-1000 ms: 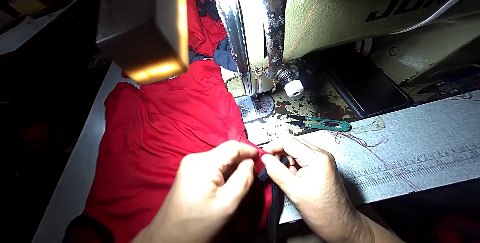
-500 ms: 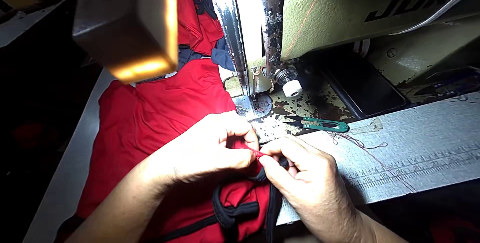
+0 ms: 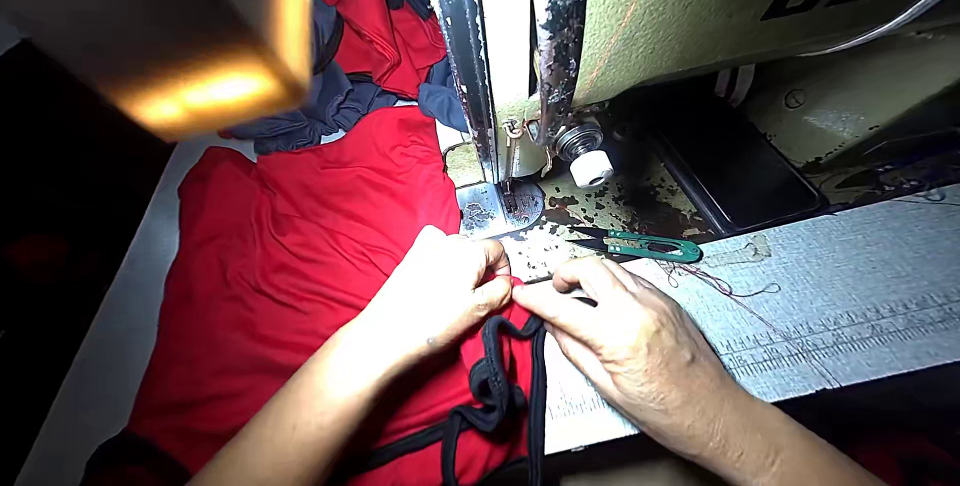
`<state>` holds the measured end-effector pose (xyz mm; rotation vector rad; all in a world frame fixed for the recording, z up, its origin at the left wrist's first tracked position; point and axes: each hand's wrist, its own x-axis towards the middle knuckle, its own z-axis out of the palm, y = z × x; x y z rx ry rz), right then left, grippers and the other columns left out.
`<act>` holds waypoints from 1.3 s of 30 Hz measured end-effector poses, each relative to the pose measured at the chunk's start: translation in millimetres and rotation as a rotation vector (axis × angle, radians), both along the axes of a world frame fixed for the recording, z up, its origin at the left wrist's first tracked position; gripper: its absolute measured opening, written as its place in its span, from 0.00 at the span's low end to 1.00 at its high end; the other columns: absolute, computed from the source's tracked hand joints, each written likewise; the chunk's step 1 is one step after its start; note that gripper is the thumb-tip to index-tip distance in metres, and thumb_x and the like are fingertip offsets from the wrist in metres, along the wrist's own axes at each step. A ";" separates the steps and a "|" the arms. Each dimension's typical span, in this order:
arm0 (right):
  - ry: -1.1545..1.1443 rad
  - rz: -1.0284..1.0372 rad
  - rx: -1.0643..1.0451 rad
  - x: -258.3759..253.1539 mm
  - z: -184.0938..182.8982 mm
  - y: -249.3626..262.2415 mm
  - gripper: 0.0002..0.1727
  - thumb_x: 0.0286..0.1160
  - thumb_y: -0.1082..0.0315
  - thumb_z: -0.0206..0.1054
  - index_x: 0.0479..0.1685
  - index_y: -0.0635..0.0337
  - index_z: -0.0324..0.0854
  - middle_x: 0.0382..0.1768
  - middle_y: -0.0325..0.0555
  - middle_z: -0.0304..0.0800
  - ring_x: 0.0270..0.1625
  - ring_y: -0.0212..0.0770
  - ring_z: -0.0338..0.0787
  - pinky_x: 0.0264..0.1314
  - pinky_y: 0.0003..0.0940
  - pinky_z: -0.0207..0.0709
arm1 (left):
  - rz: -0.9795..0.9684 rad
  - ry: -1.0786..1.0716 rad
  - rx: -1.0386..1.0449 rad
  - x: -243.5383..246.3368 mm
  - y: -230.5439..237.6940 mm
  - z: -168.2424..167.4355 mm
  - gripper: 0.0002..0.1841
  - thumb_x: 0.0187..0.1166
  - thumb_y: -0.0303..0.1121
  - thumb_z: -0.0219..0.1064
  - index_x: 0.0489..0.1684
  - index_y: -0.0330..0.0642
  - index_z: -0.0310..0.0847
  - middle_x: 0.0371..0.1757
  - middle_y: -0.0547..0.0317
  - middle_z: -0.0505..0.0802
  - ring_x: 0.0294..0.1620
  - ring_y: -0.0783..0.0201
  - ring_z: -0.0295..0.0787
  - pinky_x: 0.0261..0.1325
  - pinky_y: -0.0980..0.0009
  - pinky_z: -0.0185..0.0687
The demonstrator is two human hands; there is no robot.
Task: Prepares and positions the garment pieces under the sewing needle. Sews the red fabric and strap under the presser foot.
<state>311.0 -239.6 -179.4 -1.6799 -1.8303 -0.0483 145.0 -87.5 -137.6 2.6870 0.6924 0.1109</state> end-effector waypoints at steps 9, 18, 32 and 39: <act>-0.202 0.382 0.042 23.8 11.1 16.6 0.17 0.84 0.62 0.56 0.46 0.47 0.95 0.64 0.32 0.93 0.70 0.38 0.86 0.74 0.37 0.75 | 0.158 -0.006 0.448 1.7 -29.7 -8.4 0.13 0.73 0.44 0.63 0.25 0.47 0.86 0.25 0.60 0.84 0.33 0.54 0.83 0.40 0.53 0.68; 0.045 0.242 -0.021 51.6 21.1 56.9 0.11 0.76 0.61 0.64 0.35 0.51 0.92 0.33 0.37 0.90 0.42 0.38 0.89 0.46 0.41 0.80 | 0.046 -0.167 0.248 1.2 -8.3 -23.7 0.13 0.79 0.42 0.59 0.28 0.49 0.86 0.27 0.64 0.82 0.38 0.59 0.81 0.50 0.56 0.67; 0.094 -0.108 0.056 80.0 39.6 102.6 0.08 0.74 0.75 0.67 0.40 0.75 0.88 0.41 0.66 0.91 0.48 0.61 0.92 0.55 0.56 0.80 | 0.062 -0.217 0.273 -0.4 -9.7 -29.0 0.13 0.78 0.42 0.59 0.29 0.49 0.85 0.27 0.64 0.82 0.37 0.59 0.80 0.51 0.56 0.66; -0.244 -0.489 -0.225 112.1 45.8 104.7 0.22 0.91 0.62 0.51 0.58 0.75 0.81 0.56 0.78 0.86 0.64 0.78 0.85 0.57 0.75 0.74 | 0.076 -0.217 0.276 -0.2 -9.5 -28.6 0.13 0.78 0.44 0.59 0.28 0.50 0.85 0.27 0.64 0.82 0.37 0.60 0.80 0.50 0.56 0.66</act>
